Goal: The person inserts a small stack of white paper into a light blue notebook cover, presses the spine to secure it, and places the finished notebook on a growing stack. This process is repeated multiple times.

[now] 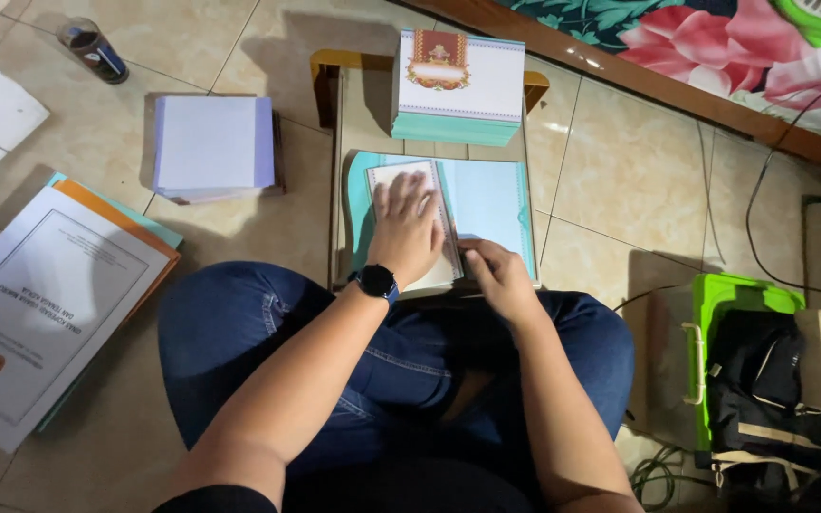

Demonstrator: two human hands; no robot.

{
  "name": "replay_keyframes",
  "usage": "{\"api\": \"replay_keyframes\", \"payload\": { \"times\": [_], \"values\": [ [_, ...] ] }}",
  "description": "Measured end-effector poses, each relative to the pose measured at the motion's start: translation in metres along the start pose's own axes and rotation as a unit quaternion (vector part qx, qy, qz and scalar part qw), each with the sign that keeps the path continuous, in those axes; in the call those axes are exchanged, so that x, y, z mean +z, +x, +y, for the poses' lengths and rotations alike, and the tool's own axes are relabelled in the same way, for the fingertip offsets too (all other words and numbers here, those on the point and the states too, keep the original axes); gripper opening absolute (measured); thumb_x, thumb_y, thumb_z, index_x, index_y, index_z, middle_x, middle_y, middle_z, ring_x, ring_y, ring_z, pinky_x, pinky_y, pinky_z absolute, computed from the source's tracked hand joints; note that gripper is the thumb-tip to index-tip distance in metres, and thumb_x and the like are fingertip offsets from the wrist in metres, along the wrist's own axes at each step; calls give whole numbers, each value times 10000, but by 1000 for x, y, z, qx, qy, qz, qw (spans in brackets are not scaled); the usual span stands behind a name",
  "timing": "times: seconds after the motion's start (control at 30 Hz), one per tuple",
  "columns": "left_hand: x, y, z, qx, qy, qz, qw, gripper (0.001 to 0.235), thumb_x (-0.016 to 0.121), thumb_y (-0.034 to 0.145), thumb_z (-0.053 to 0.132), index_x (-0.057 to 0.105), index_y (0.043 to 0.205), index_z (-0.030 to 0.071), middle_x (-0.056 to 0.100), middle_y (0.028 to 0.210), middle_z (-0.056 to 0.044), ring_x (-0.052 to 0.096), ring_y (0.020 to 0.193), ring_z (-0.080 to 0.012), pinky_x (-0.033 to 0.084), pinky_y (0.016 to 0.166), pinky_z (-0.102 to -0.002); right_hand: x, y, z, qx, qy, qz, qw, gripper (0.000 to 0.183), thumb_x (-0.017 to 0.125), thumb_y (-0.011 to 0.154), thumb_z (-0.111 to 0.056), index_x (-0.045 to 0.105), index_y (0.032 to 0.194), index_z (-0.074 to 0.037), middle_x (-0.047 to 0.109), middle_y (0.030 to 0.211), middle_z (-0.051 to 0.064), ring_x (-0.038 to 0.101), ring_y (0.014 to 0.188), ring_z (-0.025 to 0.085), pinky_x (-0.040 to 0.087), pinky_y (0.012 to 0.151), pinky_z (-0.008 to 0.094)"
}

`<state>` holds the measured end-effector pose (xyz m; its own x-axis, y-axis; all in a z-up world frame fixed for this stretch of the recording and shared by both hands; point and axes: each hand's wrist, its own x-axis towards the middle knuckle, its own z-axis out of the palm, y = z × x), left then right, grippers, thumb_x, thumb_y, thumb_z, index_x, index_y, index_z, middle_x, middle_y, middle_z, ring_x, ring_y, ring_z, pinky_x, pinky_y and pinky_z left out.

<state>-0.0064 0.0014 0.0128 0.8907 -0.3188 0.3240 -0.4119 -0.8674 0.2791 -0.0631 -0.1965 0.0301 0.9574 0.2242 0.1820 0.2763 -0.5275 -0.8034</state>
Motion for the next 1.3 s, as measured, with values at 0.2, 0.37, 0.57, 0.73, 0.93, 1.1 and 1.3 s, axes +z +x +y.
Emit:
{"api": "replay_keyframes", "payload": {
  "times": [0.2,0.37,0.57,0.73,0.93,1.1,1.3],
  "values": [
    [7,2,1,-107,-14,-71,992,576,384,989,305,414,1527,102,311,1647,-188,222,1542,-385,85,1232,-618,10,1,5,-44,-158,47,985,218,734,926,-212,753,1135,-155,763,990,63,731,974,326,579,845,413],
    [12,1,1,-112,-16,-68,991,584,384,1005,285,361,1555,89,255,1663,-205,182,1549,-394,67,1239,-606,15,15,-15,-150,-280,40,947,251,755,881,-184,761,1128,-138,706,1084,72,694,1049,312,564,901,398],
    [3,5,-1,-119,-31,-113,986,594,363,1019,233,313,1584,58,202,1679,-219,118,1564,-403,30,1248,-610,18,46,-10,-213,-391,-62,893,524,579,969,-166,550,1473,-25,553,1505,195,516,1393,357,405,1130,476],
    [-3,8,0,-121,-33,-157,980,626,348,1013,227,237,1600,42,116,1698,-211,36,1574,-391,-16,1252,-608,31,85,19,-226,-433,-50,871,593,479,1020,-270,445,1575,-63,497,1568,173,499,1420,335,391,1148,452],
    [-6,9,-2,-120,-36,-167,978,613,337,1029,222,229,1601,32,108,1702,-202,30,1577,-380,-30,1260,-589,38,103,36,-256,-442,-6,860,558,452,1051,-280,474,1555,-44,509,1559,166,504,1414,333,396,1135,445],
    [-13,8,-1,-118,-52,-160,979,612,337,1017,193,248,1597,21,125,1701,-200,44,1578,-379,-16,1258,-591,33,75,21,-189,-464,-50,864,591,381,1096,-355,371,1611,-65,383,1649,146,387,1503,313,315,1199,439],
    [-4,5,-1,-132,-52,-128,981,599,361,1017,182,286,1579,-12,168,1683,-237,79,1571,-397,6,1261,-577,25,33,5,-108,-459,-128,872,615,345,1097,-388,308,1625,-75,300,1686,135,288,1549,305,235,1248,442]
  ]
}}
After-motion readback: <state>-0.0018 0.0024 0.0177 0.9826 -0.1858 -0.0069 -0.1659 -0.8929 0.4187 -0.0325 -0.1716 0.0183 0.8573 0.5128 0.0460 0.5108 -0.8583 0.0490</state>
